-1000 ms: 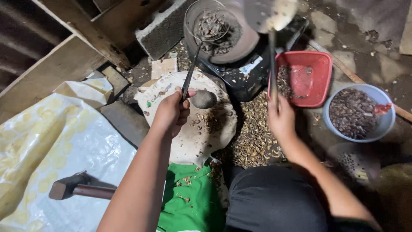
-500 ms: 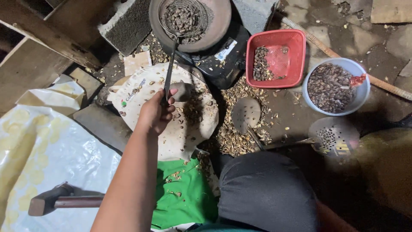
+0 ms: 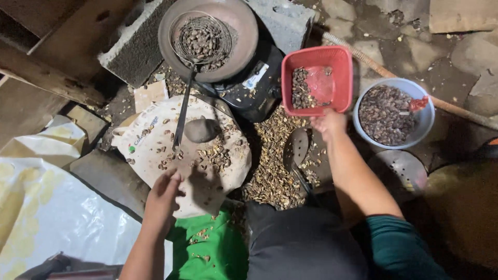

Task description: Processing food items by flattening slices with a mallet and hulling seeds on a stone surface

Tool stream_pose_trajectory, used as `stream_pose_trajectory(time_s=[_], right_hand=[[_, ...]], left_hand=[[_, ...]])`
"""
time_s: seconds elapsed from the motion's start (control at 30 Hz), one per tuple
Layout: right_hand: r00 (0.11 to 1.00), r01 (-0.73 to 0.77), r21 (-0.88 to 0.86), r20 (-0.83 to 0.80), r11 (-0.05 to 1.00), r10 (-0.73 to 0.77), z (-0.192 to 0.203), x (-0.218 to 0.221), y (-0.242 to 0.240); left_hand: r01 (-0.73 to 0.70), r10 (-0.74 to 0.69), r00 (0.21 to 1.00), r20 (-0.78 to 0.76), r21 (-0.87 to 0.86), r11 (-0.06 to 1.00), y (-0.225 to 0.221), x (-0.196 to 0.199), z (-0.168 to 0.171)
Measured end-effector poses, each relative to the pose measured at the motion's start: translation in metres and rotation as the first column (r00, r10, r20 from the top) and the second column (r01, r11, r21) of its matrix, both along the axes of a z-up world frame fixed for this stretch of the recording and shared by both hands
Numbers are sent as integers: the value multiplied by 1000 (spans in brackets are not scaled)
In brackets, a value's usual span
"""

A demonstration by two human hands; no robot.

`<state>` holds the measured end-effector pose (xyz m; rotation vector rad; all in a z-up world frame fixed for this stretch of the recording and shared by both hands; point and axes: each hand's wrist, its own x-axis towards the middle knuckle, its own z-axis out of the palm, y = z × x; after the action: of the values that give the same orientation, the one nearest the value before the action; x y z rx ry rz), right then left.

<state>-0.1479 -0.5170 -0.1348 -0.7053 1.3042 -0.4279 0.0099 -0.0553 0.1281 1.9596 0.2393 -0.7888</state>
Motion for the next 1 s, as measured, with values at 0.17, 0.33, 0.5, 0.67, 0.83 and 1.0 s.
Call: stream_pose_trajectory(time_s=[0.17, 0.33, 0.5, 0.67, 0.83, 1.0], right_hand=[[958, 261, -179, 169, 949, -232, 83, 5, -30], [951, 257, -4, 179, 966, -252, -19, -12, -116], [970, 118, 13, 212, 993, -118, 33, 16, -44], [728, -503, -799, -184, 331, 660, 191, 64, 133], [243, -734, -661, -473, -158, 847, 350, 125, 220], [51, -927, -369, -315, -72, 948, 303, 179, 247]], left_hand=[[178, -290, 895, 338, 325, 929, 48, -3, -61], [187, -479, 656, 583, 489, 852, 65, -12, -106], [134, -431, 634, 642, 458, 879, 48, -3, -96], [-5, -389, 535, 750, 463, 886, 36, 31, -91], [19, -408, 532, 742, 471, 882, 31, 54, -99], [165, -474, 410, 779, 447, 879, -8, 0, -105]])
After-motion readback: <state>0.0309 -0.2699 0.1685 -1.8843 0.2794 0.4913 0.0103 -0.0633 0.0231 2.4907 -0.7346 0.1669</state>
